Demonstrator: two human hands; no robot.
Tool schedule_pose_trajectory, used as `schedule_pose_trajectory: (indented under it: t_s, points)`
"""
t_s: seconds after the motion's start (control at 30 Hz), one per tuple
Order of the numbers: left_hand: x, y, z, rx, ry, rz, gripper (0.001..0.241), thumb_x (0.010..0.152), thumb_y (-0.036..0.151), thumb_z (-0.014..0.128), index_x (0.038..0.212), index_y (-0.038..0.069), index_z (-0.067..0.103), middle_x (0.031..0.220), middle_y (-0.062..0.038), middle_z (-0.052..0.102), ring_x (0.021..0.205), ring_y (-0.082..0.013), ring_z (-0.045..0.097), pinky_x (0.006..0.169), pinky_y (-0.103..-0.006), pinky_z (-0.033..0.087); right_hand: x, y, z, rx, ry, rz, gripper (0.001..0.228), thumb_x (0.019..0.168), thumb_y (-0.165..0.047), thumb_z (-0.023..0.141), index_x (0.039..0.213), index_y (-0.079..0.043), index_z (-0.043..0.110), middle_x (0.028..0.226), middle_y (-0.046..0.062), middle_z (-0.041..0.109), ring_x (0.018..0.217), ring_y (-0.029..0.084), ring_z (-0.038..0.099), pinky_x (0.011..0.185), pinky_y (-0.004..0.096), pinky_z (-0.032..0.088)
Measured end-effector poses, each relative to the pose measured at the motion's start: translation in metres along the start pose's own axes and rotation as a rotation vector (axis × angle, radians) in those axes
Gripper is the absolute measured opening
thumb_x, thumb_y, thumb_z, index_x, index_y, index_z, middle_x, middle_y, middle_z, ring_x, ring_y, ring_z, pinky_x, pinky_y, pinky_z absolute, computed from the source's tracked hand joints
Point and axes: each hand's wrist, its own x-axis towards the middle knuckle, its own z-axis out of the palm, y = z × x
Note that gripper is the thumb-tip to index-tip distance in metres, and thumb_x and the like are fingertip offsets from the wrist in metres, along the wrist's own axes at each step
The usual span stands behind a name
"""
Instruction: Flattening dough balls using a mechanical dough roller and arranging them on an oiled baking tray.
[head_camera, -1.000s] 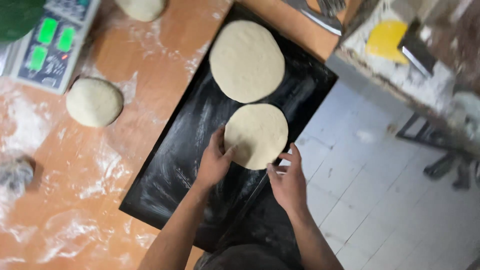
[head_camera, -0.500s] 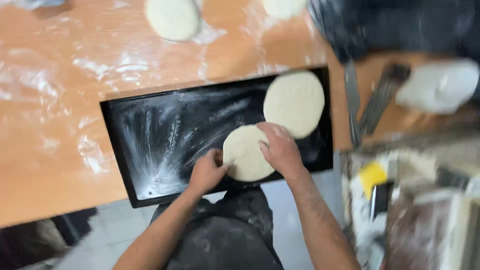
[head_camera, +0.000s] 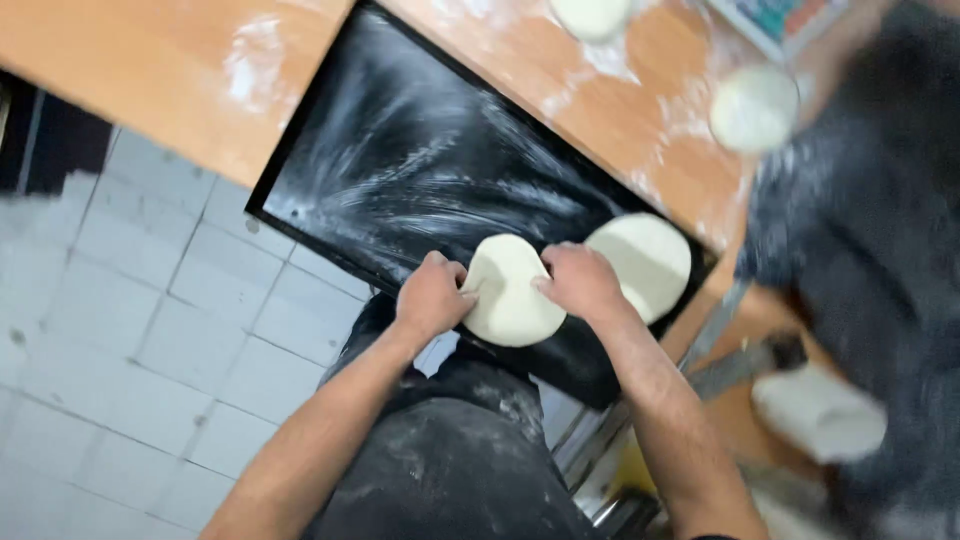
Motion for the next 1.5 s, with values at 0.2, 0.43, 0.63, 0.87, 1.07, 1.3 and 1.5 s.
schedule_pose_trajectory:
  t_s: [0.2, 0.43, 0.63, 0.87, 1.07, 1.3, 1.5]
  points:
    - [-0.02, 0.012, 0.027, -0.159, 0.123, -0.171, 0.044, 0.085, 0.035, 0.074, 0.114, 0.005, 0.063, 0.103, -0.022, 0.072, 0.099, -0.0413, 0.069, 0.088, -0.0505, 0.054, 0.015, 0.034, 0.004, 0.403, -0.131, -0.173, 0.043, 0.079, -0.027, 0.083, 0.111, -0.003, 0.065, 0.098, 0.013, 0.073, 0.09, 0.028, 0.072, 0.078, 0.04, 0.057]
    - [-0.028, 0.01, 0.045, -0.235, 0.203, -0.189, 0.069, 0.072, 0.018, 0.083, 0.129, 0.003, 0.048, 0.109, -0.025, 0.069, 0.105, -0.0435, 0.066, 0.09, -0.0495, 0.053, 0.028, 0.058, 0.028, 0.602, -0.218, -0.174, 0.059, 0.074, -0.021, 0.088, 0.121, 0.0, 0.059, 0.1, 0.01, 0.075, 0.09, 0.022, 0.072, 0.077, 0.035, 0.059]
    - [-0.046, 0.015, 0.056, -0.268, 0.39, -0.072, 0.081, 0.069, 0.005, 0.081, 0.14, 0.0, 0.042, 0.128, -0.025, 0.06, 0.121, -0.0422, 0.059, 0.1, -0.0456, 0.05, -0.021, 0.005, -0.019, 0.086, 0.117, -0.272, 0.077, 0.075, -0.02, 0.086, 0.142, -0.003, 0.052, 0.128, 0.018, 0.064, 0.12, 0.039, 0.059, 0.1, 0.049, 0.049]
    - [-0.06, 0.023, 0.059, -0.211, 0.445, -0.136, 0.088, 0.072, -0.003, 0.075, 0.15, 0.001, 0.036, 0.143, -0.023, 0.048, 0.129, -0.0426, 0.052, 0.106, -0.0444, 0.047, -0.047, -0.002, 0.043, -0.152, 0.24, -0.811, 0.055, 0.096, -0.024, 0.068, 0.146, -0.01, 0.053, 0.159, 0.014, 0.044, 0.149, 0.038, 0.038, 0.125, 0.053, 0.03]
    - [-0.103, 0.017, 0.049, -0.079, 0.712, -0.025, 0.058, 0.081, -0.002, 0.07, 0.136, 0.002, 0.052, 0.14, -0.019, 0.053, 0.128, -0.0407, 0.053, 0.105, -0.0458, 0.048, -0.029, -0.019, 0.062, -0.075, 0.26, -0.726, 0.067, 0.093, -0.033, 0.066, 0.151, -0.005, 0.046, 0.165, 0.016, 0.035, 0.153, 0.043, 0.028, 0.125, 0.061, 0.021]
    - [-0.167, -0.003, 0.062, -0.287, 0.603, -0.203, 0.038, 0.087, 0.008, 0.07, 0.123, 0.007, 0.06, 0.121, -0.013, 0.063, 0.102, -0.0271, 0.068, 0.083, -0.0385, 0.057, -0.015, -0.026, 0.067, -0.18, 0.308, -0.868, 0.07, 0.097, -0.044, 0.061, 0.155, -0.009, 0.043, 0.164, 0.013, 0.034, 0.152, 0.04, 0.027, 0.123, 0.062, 0.018]
    - [-0.184, -0.002, 0.094, -0.289, 0.473, -0.198, 0.038, 0.085, 0.01, 0.07, 0.122, 0.007, 0.06, 0.12, -0.013, 0.064, 0.104, -0.0289, 0.067, 0.089, -0.0408, 0.055, -0.028, -0.025, 0.065, -0.202, 0.234, -0.884, 0.068, 0.097, -0.041, 0.061, 0.157, -0.013, 0.043, 0.166, 0.011, 0.035, 0.153, 0.038, 0.028, 0.125, 0.059, 0.019]
